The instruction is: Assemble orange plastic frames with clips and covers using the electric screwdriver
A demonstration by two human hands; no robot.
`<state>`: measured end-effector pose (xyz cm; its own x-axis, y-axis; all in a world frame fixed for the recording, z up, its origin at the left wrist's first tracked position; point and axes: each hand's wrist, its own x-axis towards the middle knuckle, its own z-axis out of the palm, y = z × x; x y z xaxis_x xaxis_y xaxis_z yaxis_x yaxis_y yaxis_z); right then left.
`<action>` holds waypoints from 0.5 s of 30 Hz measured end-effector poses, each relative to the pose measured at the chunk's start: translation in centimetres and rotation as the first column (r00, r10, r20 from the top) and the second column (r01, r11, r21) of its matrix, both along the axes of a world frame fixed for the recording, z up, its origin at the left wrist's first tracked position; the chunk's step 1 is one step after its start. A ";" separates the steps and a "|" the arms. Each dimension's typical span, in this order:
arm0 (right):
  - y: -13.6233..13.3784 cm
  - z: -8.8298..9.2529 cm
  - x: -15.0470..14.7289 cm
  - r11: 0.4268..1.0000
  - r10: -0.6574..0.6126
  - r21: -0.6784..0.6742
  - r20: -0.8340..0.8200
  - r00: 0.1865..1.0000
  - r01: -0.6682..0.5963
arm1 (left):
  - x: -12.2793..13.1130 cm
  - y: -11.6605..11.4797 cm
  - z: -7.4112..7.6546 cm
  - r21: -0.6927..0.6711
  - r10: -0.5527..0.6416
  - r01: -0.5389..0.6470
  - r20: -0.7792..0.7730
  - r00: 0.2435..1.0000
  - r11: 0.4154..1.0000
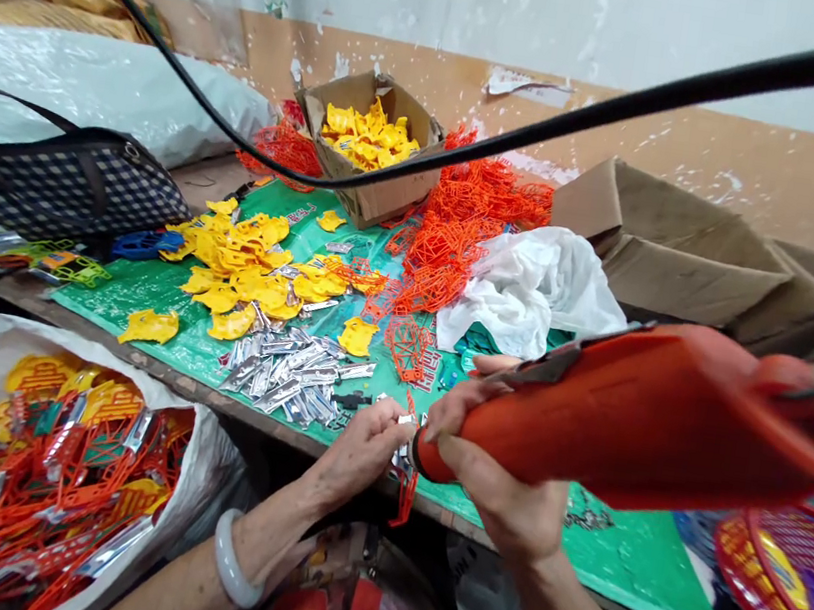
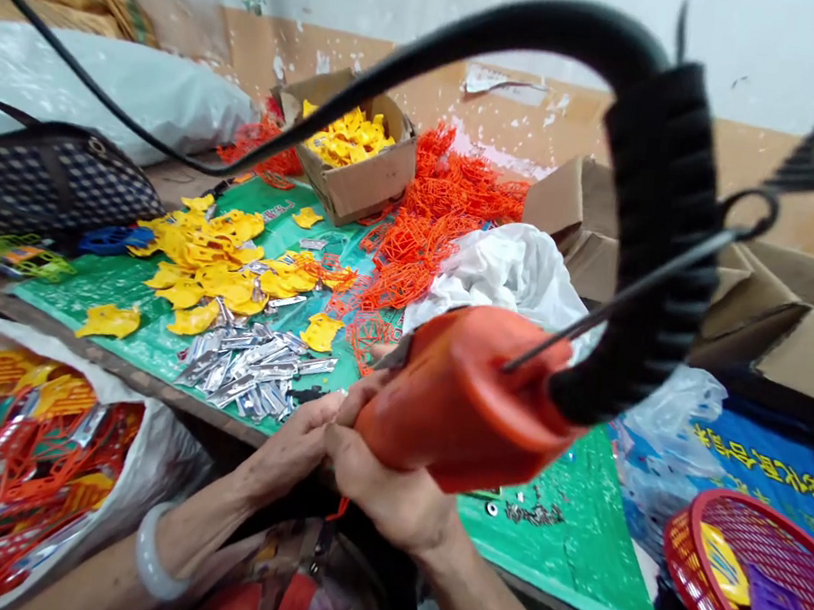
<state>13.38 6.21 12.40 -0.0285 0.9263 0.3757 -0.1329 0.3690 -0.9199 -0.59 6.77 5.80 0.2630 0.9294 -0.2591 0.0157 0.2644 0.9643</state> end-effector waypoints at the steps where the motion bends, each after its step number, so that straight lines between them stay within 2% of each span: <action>1: 0.1 0.2 0.2 1.000 -0.014 -0.008 -0.041 0.999 0.013 | -0.1 -0.1 0.1 -0.009 0.000 0.000 0.001 1.000 1.000; 5: 0.3 1.2 1.4 0.997 -0.082 -0.017 -0.154 0.985 0.081 | -0.4 -0.4 0.0 -0.031 -0.013 0.014 0.024 1.000 0.999; 9: 0.6 1.9 2.2 0.988 -0.155 -0.045 -0.181 0.971 0.150 | -0.9 -0.6 -0.6 -0.071 -0.011 0.017 0.087 0.996 0.997; 13: 0.8 1.2 2.2 0.956 -0.281 -0.144 -0.188 0.941 0.257 | -1.1 -1.0 -1.2 -0.118 0.025 -0.003 0.181 0.983 0.993; 15: 0.8 0.3 2.3 0.950 -0.289 -0.172 -0.162 0.944 0.261 | -1.3 -1.3 -1.3 -0.146 0.055 -0.020 0.236 0.970 0.989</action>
